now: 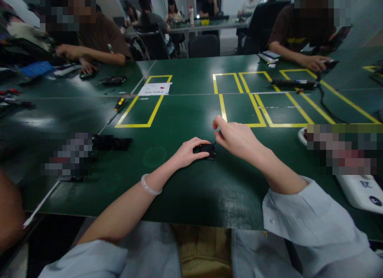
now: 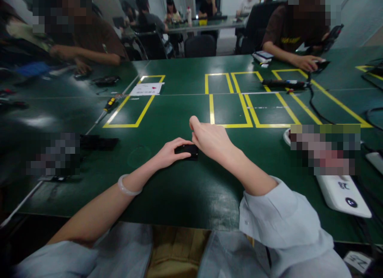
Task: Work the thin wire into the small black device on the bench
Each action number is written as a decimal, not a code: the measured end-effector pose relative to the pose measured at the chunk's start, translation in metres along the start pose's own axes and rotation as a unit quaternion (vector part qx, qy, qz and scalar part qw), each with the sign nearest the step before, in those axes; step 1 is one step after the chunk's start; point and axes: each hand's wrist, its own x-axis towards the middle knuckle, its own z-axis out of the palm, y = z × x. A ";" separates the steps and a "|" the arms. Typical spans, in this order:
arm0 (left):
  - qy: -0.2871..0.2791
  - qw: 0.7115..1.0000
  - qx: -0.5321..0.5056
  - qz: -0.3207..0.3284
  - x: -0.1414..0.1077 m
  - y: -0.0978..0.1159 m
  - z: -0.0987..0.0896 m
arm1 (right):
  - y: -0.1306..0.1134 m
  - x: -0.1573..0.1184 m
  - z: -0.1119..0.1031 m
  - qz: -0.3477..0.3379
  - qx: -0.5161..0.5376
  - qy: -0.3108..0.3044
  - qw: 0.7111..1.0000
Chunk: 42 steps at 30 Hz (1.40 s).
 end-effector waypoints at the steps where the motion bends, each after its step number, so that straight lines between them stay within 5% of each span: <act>1: 0.000 1.000 0.001 -0.002 0.000 0.000 0.000 | 0.000 0.000 0.000 0.000 0.001 0.001 1.000; 42: -0.002 1.000 0.000 -0.002 -0.001 -0.001 0.000 | 0.000 0.000 -0.001 0.003 0.017 -0.010 1.000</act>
